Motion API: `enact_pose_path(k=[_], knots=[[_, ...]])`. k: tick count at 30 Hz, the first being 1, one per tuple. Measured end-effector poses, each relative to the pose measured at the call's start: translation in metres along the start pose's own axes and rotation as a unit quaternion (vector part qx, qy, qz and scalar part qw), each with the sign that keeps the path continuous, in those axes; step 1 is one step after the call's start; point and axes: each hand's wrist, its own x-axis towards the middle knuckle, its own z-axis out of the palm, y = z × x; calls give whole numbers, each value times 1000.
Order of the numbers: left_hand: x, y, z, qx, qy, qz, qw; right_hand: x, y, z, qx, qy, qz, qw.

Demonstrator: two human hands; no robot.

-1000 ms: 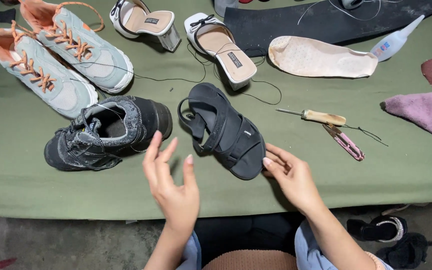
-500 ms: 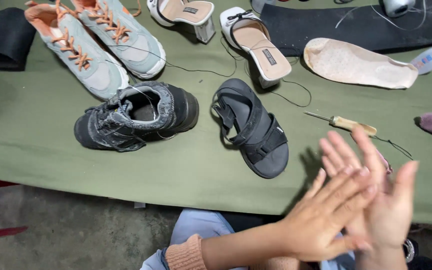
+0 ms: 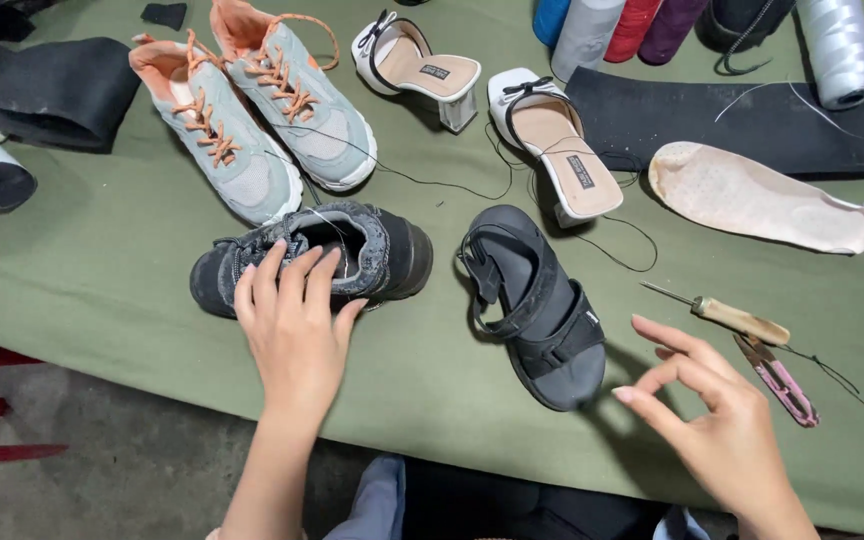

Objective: The person repairs a black sandal by using a stitching awl to puncture the sole and thread a needle through the material. They also use scissors to cut the thread and a cloth to wipe the sandal's surface.

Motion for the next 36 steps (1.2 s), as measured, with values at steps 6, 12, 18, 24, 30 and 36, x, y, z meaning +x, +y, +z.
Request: enact_pose_path(k=[6,12,18,24,30,36], knots=[[-5,-29,-7,129,-29,10,991,22,13,-10,-105,-22,-69,992],[13,-30,8,158,-18,28,987,85,3,-28,-139,-7,-29,990],[18,-6,12,128,-100,-10,987,170,0,13,-141,-59,-50,987],[-3,57,2,-68,78,-43,994,218,13,61,-142,-78,-21,987],[-39,118,26,-252,-16,-71,965,250,19,70,-135,1,-108,985],[-25,138,25,-272,-39,-51,960,284,18,85,-144,-26,-61,987]])
